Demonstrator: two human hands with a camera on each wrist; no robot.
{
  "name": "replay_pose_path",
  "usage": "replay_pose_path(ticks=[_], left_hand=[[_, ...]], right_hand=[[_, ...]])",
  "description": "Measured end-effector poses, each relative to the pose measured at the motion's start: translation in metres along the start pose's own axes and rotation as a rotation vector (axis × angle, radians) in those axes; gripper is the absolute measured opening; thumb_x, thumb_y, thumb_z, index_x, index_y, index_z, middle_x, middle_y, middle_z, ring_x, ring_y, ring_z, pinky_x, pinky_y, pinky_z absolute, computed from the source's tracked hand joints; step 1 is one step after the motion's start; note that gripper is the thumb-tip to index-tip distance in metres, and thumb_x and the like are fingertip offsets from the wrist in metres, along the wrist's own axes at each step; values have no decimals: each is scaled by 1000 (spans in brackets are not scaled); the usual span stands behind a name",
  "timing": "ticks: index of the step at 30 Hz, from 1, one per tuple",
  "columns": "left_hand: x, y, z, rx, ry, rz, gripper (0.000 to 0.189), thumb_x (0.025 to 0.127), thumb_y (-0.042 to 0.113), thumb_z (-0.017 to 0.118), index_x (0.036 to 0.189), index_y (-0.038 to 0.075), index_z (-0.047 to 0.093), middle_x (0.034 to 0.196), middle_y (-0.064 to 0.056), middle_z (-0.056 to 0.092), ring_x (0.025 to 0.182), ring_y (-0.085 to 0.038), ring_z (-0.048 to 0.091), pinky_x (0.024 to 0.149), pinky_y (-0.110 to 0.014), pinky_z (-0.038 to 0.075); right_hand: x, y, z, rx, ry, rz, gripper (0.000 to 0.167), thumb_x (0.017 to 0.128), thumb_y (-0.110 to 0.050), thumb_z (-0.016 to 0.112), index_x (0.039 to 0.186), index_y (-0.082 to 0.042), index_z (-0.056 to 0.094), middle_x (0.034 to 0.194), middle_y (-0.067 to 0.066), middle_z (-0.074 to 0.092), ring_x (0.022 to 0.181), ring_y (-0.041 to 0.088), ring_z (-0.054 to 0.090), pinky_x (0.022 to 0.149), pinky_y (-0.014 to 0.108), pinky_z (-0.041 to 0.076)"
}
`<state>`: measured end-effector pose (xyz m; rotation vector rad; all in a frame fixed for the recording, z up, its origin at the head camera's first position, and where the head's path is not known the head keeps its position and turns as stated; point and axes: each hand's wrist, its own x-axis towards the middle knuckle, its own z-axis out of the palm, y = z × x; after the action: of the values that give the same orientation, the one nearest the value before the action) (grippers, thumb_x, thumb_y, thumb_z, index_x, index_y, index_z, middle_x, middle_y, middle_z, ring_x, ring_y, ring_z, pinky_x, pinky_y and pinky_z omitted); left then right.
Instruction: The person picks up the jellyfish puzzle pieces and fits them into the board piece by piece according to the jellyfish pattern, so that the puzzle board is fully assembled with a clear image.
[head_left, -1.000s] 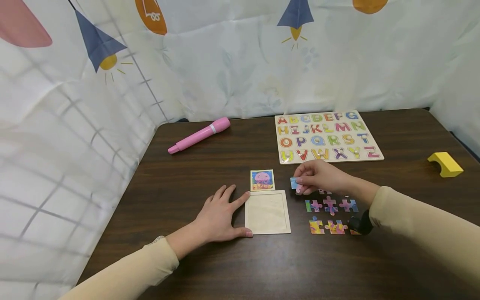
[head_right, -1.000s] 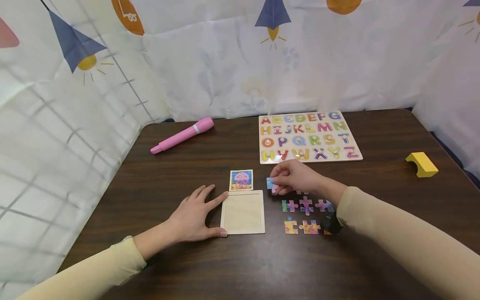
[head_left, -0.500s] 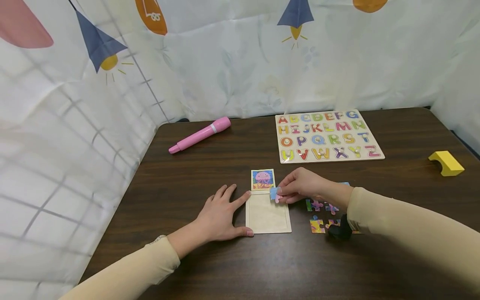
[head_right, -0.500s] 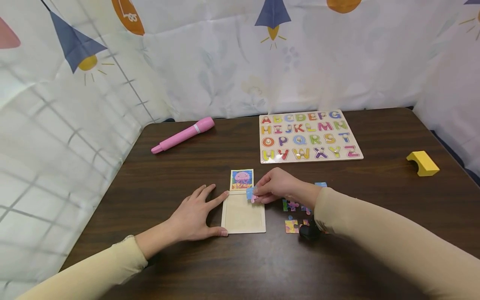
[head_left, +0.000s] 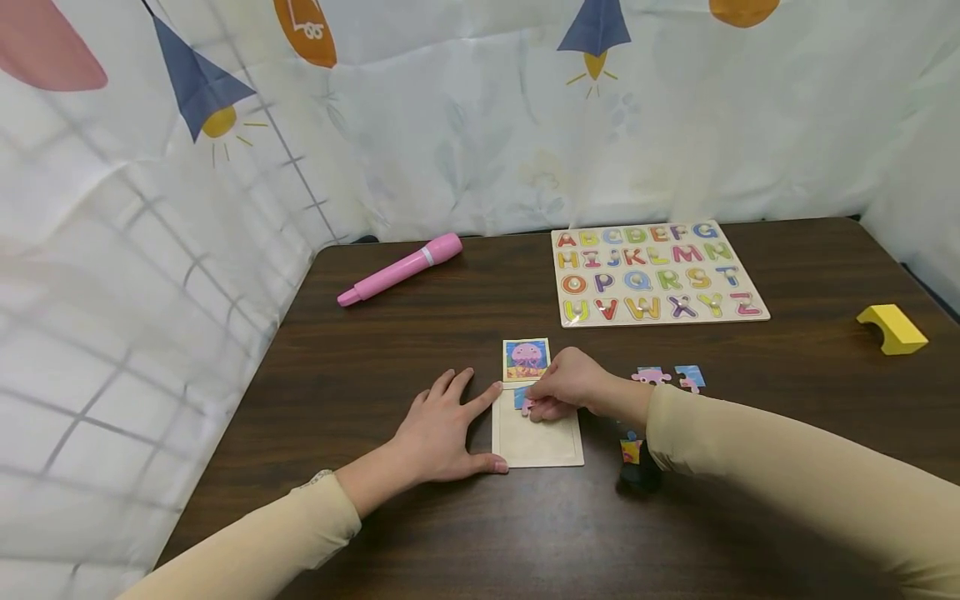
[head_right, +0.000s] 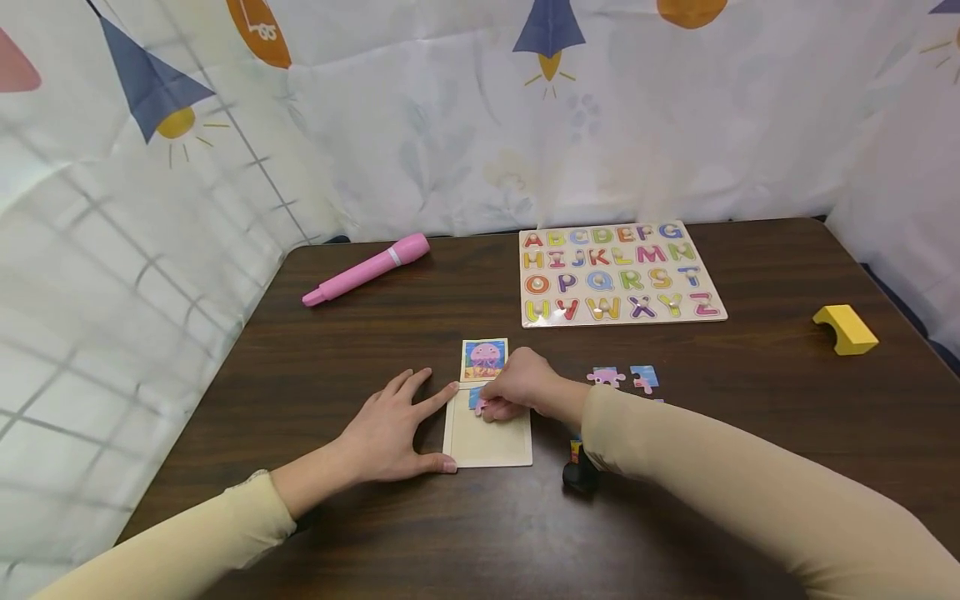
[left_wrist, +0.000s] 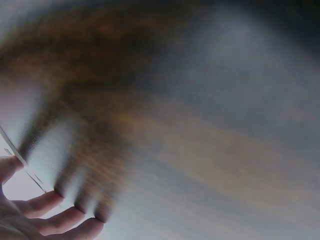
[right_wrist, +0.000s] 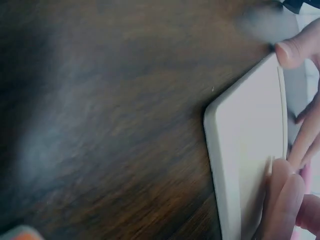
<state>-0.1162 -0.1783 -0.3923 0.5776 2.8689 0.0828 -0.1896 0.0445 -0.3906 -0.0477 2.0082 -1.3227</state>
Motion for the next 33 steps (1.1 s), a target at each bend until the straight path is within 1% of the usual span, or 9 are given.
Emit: replay_pose_path(ticks=[3,7,13,18,24,33], left_hand=[[0,0,0,2,6,1,102,77,80,68,160,32,36,162,-19,34,150,-45,31,110,-62,41],[1,0,0,7,11,3,102,76,80,69,160,32,36,162,-19,35,150,-44,32,109,-62,42],[1,0,0,11,6,4,102,76,81,68,160,32,36,162,-19,34,150,-44,32,110,-62,41],[1,0,-1,10,3,4,102,76,80,68,160,32,36,163,-18,34,150,-43,31,110,-63,41],[1,0,1,6,6,5,101,76,80,69,160,33,36,162,-19,34,150,-44,32,110,-63,41],[-1,-1,2,-1,-2,-1,101,77,79,68,160,33,35,163,-18,34,150,-44,32,110,-62,41]], right_hand=[[0,0,4,-5,15,12,21,95,-9,71,86,9,75,61,6,73,48,5,66,50,17,52],[1,2,5,0,11,29,23,95,-11,71,82,7,75,57,5,70,45,5,65,48,17,52],[3,3,7,-24,20,16,27,94,-13,73,74,5,75,56,5,70,44,5,63,47,18,52],[3,1,11,-86,49,-10,30,92,-15,74,69,3,73,56,6,70,44,6,64,48,21,54],[4,-1,15,-193,97,-3,32,92,-21,76,68,0,73,57,7,70,46,8,66,48,23,54],[2,-4,16,-236,83,-4,35,93,-21,75,65,0,72,56,7,70,45,8,65,50,23,56]])
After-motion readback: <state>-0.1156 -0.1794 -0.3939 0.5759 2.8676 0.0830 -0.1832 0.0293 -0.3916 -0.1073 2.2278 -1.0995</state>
